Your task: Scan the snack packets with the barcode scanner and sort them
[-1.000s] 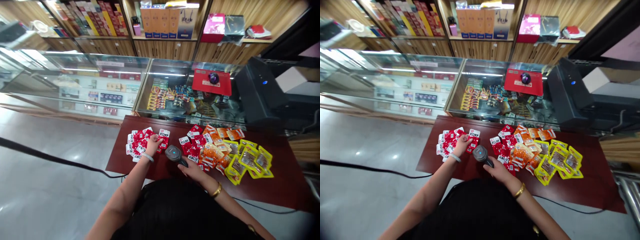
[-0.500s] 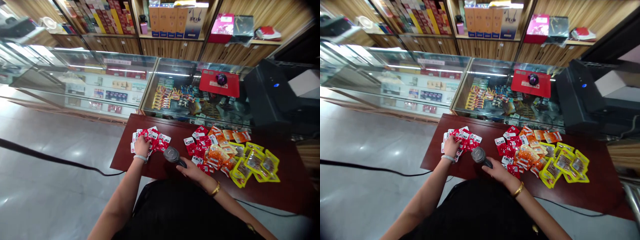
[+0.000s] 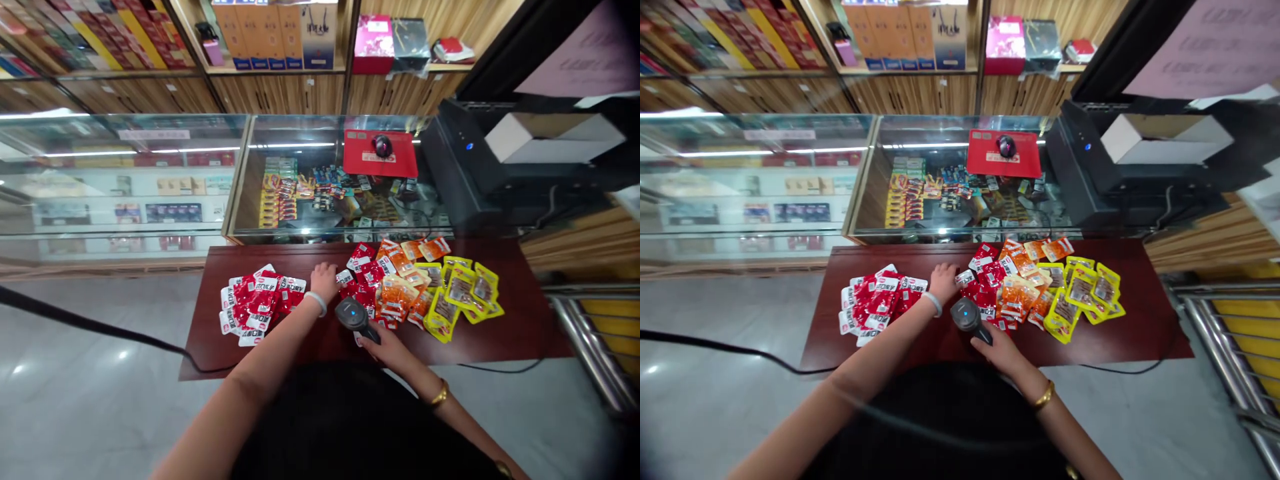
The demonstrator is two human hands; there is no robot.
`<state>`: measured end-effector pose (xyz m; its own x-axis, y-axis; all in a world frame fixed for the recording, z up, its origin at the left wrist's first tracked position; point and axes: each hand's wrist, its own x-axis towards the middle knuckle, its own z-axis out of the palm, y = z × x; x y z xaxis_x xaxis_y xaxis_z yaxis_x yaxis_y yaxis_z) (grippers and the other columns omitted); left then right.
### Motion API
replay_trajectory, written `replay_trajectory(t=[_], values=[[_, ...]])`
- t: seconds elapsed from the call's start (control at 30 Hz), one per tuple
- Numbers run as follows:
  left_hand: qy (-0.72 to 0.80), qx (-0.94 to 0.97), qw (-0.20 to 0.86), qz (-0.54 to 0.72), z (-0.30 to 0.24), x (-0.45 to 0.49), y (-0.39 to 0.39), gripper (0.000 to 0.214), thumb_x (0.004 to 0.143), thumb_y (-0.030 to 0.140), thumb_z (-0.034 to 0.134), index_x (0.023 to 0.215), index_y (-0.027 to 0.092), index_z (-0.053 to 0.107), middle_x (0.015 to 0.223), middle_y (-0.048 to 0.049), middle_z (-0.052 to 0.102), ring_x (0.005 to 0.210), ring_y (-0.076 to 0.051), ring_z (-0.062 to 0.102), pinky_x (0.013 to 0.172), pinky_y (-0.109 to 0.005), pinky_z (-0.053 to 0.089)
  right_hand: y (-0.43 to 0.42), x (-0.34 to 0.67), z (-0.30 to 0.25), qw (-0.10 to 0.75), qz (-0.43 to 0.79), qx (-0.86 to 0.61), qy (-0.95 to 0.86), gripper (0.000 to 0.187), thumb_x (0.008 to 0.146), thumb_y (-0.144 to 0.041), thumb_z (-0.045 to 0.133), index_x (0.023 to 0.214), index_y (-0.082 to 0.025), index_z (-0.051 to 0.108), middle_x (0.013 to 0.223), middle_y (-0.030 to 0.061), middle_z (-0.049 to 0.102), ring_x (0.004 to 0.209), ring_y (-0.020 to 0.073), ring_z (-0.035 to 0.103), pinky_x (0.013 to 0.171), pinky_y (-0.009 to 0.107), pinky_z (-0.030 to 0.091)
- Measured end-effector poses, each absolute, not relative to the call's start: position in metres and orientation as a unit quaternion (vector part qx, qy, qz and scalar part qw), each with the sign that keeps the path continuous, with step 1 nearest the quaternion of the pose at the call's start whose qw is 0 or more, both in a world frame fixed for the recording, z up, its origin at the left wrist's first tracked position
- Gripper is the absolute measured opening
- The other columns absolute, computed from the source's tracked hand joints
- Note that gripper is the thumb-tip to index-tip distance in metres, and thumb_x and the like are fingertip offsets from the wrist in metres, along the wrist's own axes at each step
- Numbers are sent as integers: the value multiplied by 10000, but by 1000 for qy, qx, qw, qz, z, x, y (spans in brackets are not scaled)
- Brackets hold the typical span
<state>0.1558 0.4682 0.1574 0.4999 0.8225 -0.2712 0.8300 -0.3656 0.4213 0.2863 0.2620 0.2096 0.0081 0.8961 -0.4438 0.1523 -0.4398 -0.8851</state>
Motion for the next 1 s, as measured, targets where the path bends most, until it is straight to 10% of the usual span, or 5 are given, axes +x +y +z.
replay_trajectory(t=[1.0], values=[[737,563,359,101,190,-23,401,475,730,381,710,1091,184,473,888,-63,649,814,-224,636,678,-286,430,298,232,215,247,628,-565,-474,597,822,-572,611,1258,-166,573,857,60,690,779,219,641,699,330,515]])
